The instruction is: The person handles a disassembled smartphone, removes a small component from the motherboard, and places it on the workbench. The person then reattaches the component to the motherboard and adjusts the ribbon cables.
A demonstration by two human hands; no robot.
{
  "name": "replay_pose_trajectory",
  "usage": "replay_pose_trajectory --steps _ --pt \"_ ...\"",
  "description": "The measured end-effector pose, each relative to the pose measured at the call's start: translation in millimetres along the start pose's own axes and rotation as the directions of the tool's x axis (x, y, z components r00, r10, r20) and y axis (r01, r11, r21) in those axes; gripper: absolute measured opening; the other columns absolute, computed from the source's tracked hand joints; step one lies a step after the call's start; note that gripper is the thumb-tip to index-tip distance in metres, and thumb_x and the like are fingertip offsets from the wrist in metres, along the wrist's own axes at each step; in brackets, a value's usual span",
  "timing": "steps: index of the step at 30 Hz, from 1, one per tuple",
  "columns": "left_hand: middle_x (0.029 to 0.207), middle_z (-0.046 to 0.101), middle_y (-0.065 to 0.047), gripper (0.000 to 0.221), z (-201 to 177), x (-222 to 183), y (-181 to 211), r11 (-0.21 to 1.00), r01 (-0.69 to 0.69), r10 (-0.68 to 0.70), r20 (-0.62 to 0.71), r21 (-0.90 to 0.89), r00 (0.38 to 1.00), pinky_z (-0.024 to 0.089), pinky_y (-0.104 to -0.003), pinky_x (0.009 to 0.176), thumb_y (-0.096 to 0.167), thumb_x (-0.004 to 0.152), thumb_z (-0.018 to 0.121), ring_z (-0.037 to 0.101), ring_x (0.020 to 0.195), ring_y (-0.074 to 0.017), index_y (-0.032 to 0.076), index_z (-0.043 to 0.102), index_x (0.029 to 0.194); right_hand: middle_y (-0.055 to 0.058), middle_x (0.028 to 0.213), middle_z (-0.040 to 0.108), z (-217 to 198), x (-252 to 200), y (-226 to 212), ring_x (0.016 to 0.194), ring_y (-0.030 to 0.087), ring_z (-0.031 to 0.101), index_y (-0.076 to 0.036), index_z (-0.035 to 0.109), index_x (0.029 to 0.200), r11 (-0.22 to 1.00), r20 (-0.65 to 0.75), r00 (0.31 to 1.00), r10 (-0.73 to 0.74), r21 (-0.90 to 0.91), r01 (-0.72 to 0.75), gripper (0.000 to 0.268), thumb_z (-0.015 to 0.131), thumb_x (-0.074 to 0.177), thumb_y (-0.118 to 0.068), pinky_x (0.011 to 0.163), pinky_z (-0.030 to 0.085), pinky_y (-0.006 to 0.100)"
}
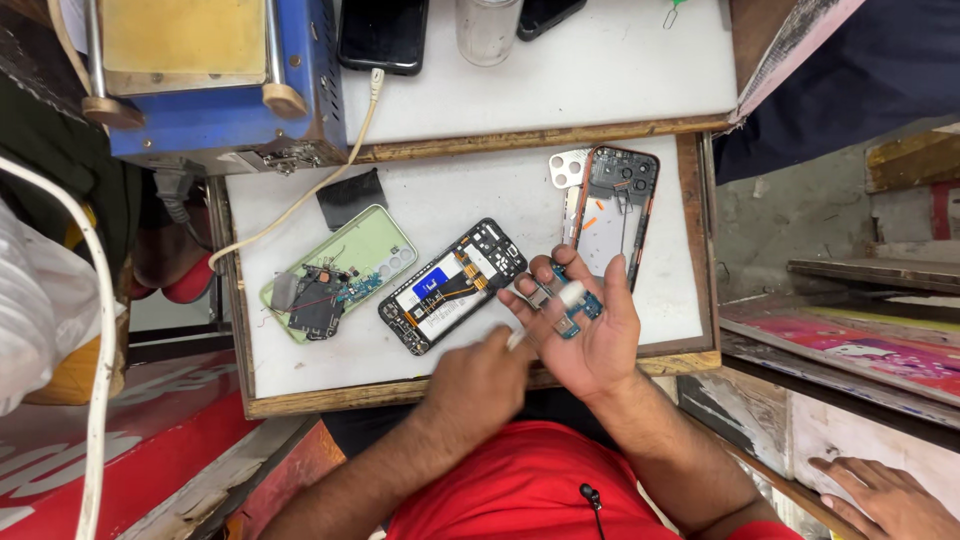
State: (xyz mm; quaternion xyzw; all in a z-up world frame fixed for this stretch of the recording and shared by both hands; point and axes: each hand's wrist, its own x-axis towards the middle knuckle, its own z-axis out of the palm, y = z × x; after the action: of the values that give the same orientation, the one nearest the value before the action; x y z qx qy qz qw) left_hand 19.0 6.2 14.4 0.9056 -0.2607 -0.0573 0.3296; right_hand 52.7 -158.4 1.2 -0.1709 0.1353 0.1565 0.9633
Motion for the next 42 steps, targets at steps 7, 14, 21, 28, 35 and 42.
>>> replay_pose_trajectory --steps 7,14,21,28,35,42 --pt "0.077 0.059 -0.011 0.070 20.8 -2.0 14.3 0.984 -0.057 0.044 -0.076 -0.170 0.996 0.055 -0.041 0.049 0.004 0.093 0.061 0.061 0.054 -0.0266 0.009 0.040 0.159 0.005 0.108 0.053 -2.8 -1.0 -3.0 0.109 0.025 0.052 -0.014 0.054 0.120 0.993 -0.042 0.996 -0.079 -0.088 0.075 0.063 0.033 0.104 -0.071 0.104 0.046 0.056" --pt "0.073 0.058 -0.011 0.070 20.6 4.8 21.8 0.983 -0.016 -0.009 -0.135 -0.181 0.991 0.056 -0.041 0.052 0.003 0.091 0.064 0.063 0.056 -0.0269 0.009 0.043 0.158 0.006 0.112 0.051 -2.7 -0.9 2.2 0.115 0.025 0.051 -0.015 0.051 0.123 0.981 0.059 0.991 -0.116 -0.150 0.124 0.066 0.031 0.102 -0.074 0.104 0.048 0.055" --pt "0.065 0.058 -0.011 0.071 23.3 -1.8 34.2 0.977 0.017 -0.046 -0.129 -0.213 0.991 0.058 -0.041 0.056 0.001 0.092 0.060 0.065 0.054 -0.0260 0.006 0.041 0.160 0.006 0.112 0.051 -5.4 2.7 0.7 0.114 0.024 0.051 -0.015 0.049 0.125 0.986 0.037 0.993 -0.112 -0.118 0.115 0.070 0.027 0.100 -0.077 0.104 0.048 0.056" --pt "0.066 0.064 -0.016 0.068 19.7 1.9 49.5 0.993 0.003 -0.030 -0.226 -0.118 0.974 0.060 -0.046 0.066 0.005 0.093 0.059 0.068 0.058 -0.0293 -0.003 0.038 0.157 0.006 0.112 0.050 -2.4 6.0 -0.1 0.114 0.025 0.051 -0.013 0.048 0.120 0.962 0.053 0.980 -0.192 -0.187 0.199 0.067 0.030 0.103 -0.076 0.107 0.047 0.057" --pt "0.059 0.064 -0.013 0.065 14.4 4.0 57.8 0.993 0.070 -0.088 -0.201 -0.098 0.976 0.060 -0.044 0.056 0.007 0.092 0.060 0.068 0.050 -0.0280 -0.006 0.043 0.154 0.005 0.113 0.048 2.8 6.0 2.7 0.116 0.023 0.050 -0.015 0.047 0.120 0.923 0.094 0.960 -0.262 -0.266 0.278 0.065 0.036 0.100 -0.075 0.109 0.047 0.057" --pt "0.060 0.062 -0.013 0.067 6.6 1.0 60.5 0.999 0.030 -0.036 -0.279 -0.026 0.960 0.061 -0.046 0.064 0.009 0.091 0.060 0.068 0.051 -0.0273 -0.005 0.042 0.154 0.004 0.114 0.048 2.2 0.3 8.0 0.117 0.023 0.048 -0.017 0.046 0.120 0.900 0.117 0.948 -0.295 -0.298 0.317 0.062 0.039 0.099 -0.075 0.110 0.046 0.057"
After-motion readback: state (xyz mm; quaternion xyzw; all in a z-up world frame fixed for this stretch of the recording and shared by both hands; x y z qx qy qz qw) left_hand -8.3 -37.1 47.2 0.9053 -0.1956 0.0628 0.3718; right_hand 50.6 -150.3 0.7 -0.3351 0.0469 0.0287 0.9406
